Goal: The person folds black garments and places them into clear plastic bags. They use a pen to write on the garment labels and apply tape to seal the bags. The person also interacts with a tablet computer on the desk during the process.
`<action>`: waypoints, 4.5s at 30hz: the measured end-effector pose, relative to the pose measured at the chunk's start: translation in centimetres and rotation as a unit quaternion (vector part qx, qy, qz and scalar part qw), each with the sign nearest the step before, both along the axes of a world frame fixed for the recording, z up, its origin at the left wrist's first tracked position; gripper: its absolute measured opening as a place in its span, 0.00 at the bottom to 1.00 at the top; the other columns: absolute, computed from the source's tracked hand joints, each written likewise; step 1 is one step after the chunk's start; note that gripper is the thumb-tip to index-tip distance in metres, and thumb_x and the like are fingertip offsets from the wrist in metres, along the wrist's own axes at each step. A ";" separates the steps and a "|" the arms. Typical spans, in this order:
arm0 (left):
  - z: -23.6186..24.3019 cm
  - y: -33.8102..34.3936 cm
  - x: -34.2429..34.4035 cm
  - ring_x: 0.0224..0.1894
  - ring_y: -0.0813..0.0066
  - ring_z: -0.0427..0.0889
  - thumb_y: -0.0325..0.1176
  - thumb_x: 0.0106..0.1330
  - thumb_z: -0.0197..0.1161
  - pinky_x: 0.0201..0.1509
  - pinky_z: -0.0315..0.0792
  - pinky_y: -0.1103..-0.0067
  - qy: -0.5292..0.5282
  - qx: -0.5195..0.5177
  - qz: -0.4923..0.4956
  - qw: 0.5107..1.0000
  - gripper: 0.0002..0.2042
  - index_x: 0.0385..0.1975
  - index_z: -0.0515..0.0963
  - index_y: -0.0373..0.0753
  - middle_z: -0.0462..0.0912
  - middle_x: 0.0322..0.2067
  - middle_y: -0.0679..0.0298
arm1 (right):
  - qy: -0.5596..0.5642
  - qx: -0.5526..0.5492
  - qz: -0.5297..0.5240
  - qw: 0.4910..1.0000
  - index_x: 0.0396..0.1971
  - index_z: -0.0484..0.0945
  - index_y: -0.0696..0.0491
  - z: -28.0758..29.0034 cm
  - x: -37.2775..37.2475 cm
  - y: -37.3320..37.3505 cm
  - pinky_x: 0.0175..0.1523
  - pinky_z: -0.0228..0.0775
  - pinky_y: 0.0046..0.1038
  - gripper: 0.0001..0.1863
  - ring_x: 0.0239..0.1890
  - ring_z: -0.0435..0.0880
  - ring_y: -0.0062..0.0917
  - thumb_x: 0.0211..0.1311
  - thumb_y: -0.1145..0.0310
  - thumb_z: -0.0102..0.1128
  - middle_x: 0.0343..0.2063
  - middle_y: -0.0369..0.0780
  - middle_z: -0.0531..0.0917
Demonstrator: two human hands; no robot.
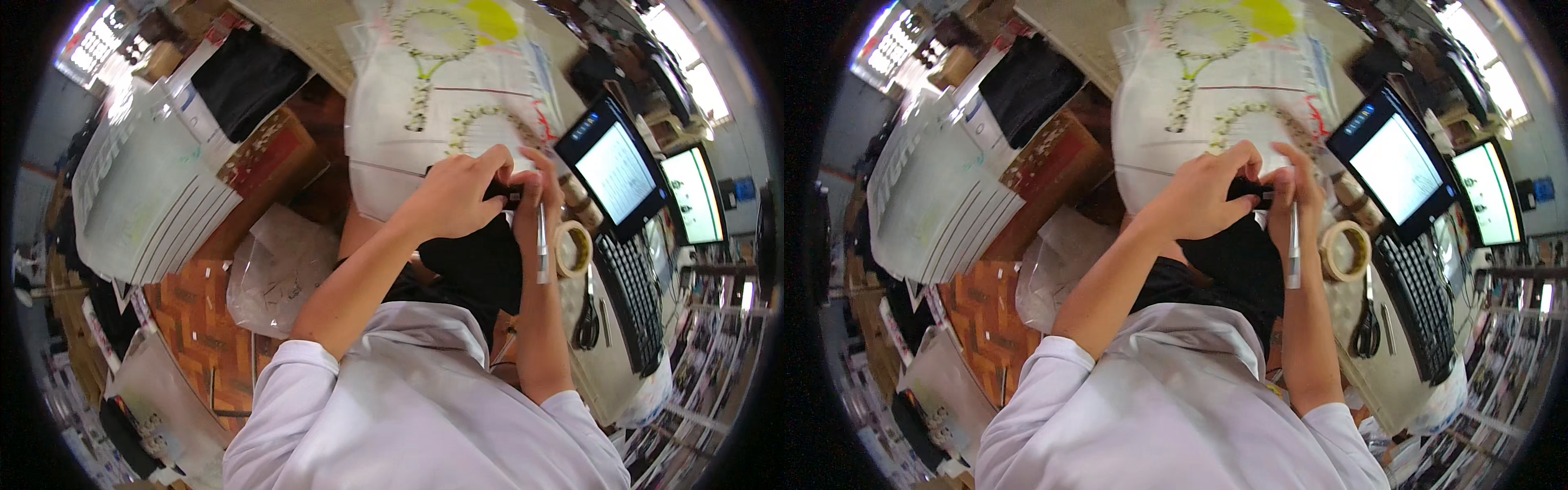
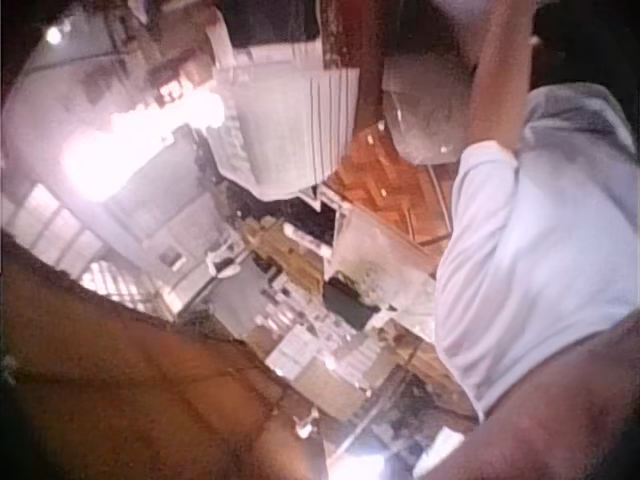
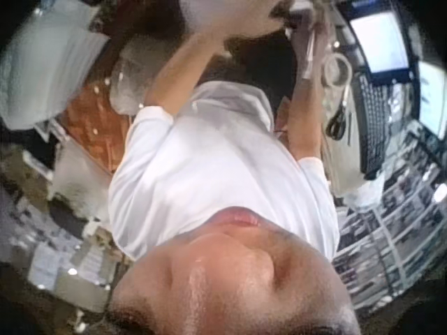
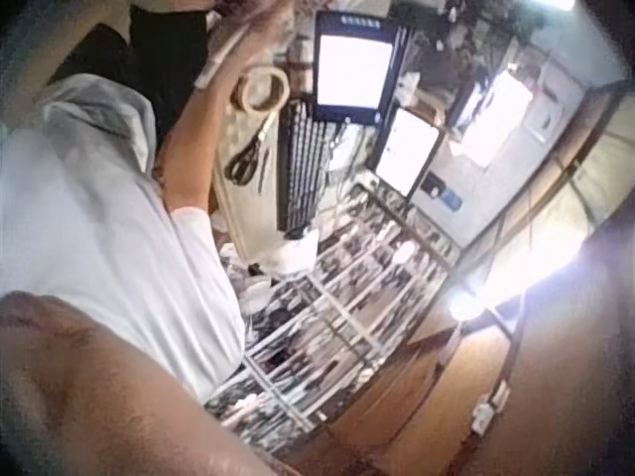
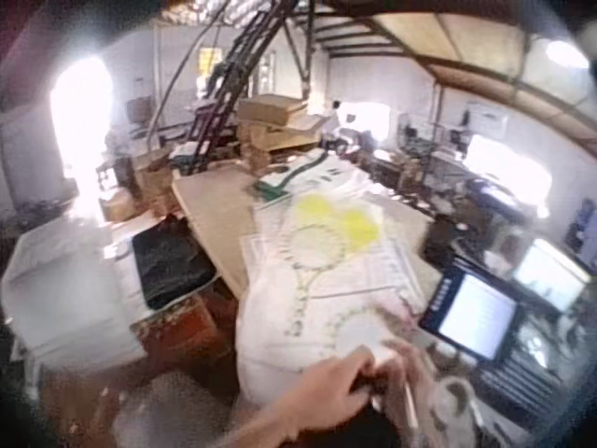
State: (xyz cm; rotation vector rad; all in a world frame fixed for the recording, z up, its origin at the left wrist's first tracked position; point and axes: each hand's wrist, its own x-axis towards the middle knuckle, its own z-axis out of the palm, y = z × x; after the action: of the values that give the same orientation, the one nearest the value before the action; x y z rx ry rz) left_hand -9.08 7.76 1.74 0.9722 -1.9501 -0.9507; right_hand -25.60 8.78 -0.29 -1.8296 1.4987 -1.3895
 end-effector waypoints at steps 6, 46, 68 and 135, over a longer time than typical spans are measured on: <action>-1.3 -0.2 2.1 0.34 0.82 0.76 0.25 0.61 0.59 0.42 0.70 0.80 0.211 0.015 0.152 0.965 0.05 0.30 0.69 0.36 0.79 0.32 0.67 | 0.062 -0.205 -0.127 0.968 0.28 0.80 0.55 4.6 -4.4 4.2 0.33 0.68 0.22 0.29 0.23 0.76 0.20 0.71 0.45 0.38 0.25 0.37 0.81; 15.6 37.2 39.5 0.29 0.75 0.82 0.18 0.64 0.47 0.32 0.73 0.79 -0.242 -0.315 0.745 0.536 0.16 0.47 0.77 0.43 0.82 0.34 0.60 | 0.091 -0.372 -0.098 0.918 0.41 0.77 0.63 12.0 -20.8 8.3 0.44 0.75 0.30 0.28 0.39 0.81 0.32 0.72 0.53 0.34 0.39 0.47 0.82; 5.9 51.6 37.3 0.61 0.48 0.67 0.53 0.57 0.62 0.60 0.61 0.53 -0.285 -0.019 0.829 0.481 0.35 0.61 0.64 0.40 0.70 0.59 0.47 | 0.017 -0.389 0.021 0.921 0.42 0.80 0.60 16.6 2.3 11.8 0.34 0.64 0.20 0.34 0.30 0.76 0.24 0.71 0.45 0.33 0.33 0.40 0.82; -0.5 -3.4 19.6 0.48 0.47 0.78 0.26 0.60 0.57 0.48 0.72 0.63 -0.284 -0.024 0.422 0.861 0.15 0.48 0.72 0.38 0.78 0.46 0.45 | 0.269 -0.047 0.072 0.959 0.40 0.78 0.49 -4.7 6.6 -4.9 0.63 0.53 0.57 0.16 0.63 0.66 0.43 0.56 0.57 0.62 0.56 0.39 0.75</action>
State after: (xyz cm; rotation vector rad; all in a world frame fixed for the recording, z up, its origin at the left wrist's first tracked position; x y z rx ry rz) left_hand 10.49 4.38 1.28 2.0033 -1.6436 -0.0973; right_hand -19.02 3.89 -4.95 -2.4611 1.5113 -0.9465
